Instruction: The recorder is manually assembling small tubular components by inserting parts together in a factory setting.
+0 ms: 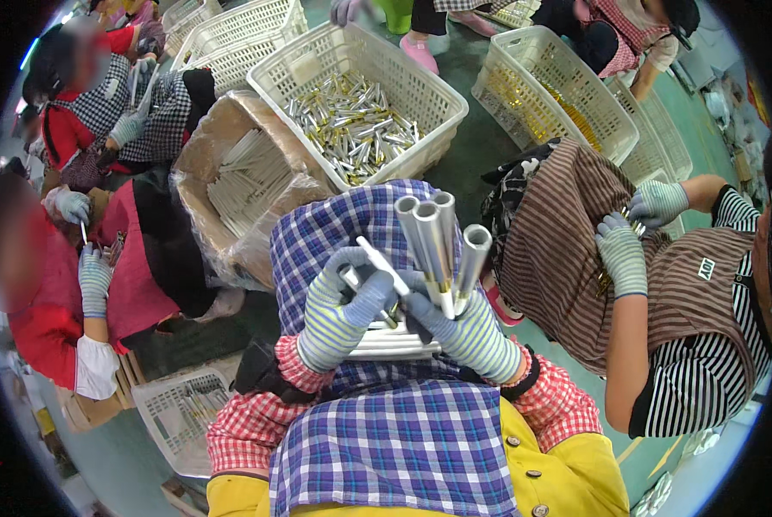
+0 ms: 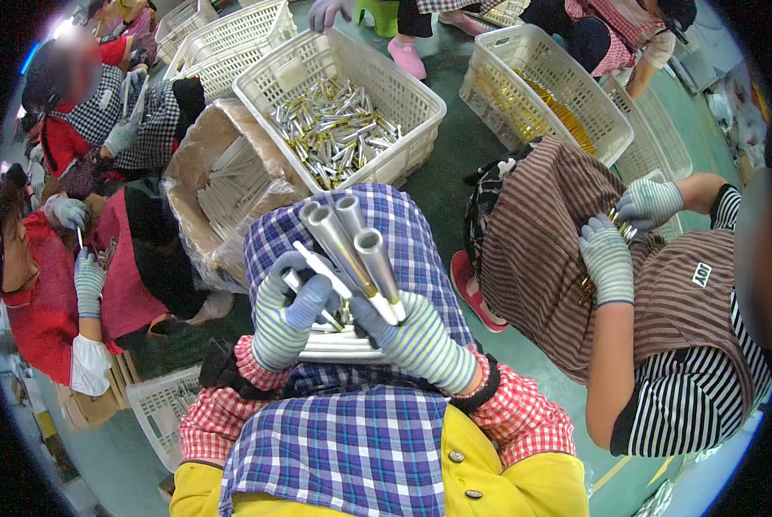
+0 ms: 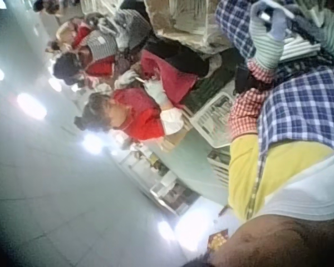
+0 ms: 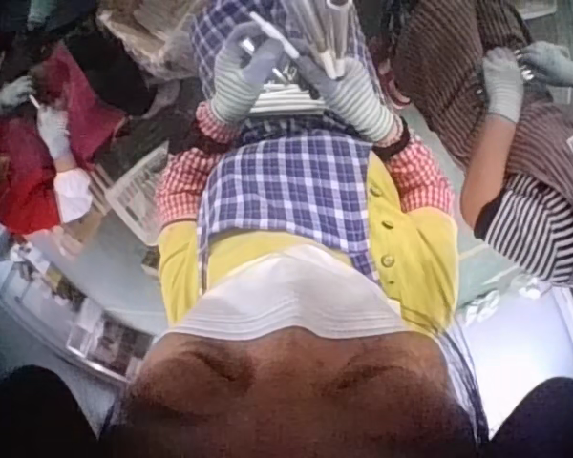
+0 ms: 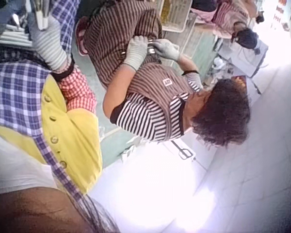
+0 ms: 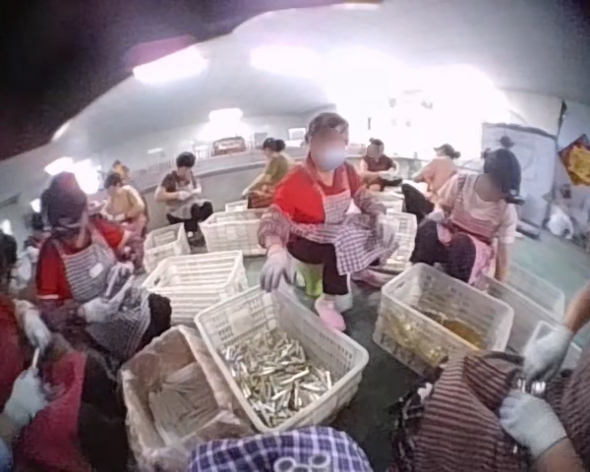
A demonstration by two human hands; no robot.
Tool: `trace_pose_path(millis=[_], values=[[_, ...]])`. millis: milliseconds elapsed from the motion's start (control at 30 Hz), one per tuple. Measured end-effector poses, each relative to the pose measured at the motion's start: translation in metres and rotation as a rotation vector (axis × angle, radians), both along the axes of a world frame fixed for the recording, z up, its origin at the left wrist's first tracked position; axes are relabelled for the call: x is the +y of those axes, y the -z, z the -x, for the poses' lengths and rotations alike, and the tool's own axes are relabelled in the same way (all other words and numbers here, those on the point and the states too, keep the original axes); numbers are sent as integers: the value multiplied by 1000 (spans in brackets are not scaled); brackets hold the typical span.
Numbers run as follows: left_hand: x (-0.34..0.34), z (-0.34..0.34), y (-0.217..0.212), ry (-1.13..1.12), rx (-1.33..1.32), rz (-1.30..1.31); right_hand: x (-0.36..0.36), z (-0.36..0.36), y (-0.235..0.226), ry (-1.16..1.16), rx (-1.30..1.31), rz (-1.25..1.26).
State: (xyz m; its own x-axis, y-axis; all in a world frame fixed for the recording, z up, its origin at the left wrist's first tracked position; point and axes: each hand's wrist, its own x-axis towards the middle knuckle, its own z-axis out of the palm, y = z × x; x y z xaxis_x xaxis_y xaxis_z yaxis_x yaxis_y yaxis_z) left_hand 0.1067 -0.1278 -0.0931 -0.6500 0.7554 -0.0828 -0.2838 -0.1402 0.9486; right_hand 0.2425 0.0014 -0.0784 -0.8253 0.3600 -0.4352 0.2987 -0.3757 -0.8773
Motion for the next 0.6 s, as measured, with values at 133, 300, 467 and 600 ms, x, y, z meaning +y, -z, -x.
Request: trace_pose_path(millis=[133,300,467,600], values=[[-14,27,-23,26,-59,178,14,-16,5,58,-17,-425],[-57,52,-26,95,-143,192,26,-34,3,-72,-68,-375],[-59,46,-27,104,-143,181,30,-44,15,-237,22,-549],[-57,42,-24,160,-133,209,32,-42,12,-347,39,-697]])
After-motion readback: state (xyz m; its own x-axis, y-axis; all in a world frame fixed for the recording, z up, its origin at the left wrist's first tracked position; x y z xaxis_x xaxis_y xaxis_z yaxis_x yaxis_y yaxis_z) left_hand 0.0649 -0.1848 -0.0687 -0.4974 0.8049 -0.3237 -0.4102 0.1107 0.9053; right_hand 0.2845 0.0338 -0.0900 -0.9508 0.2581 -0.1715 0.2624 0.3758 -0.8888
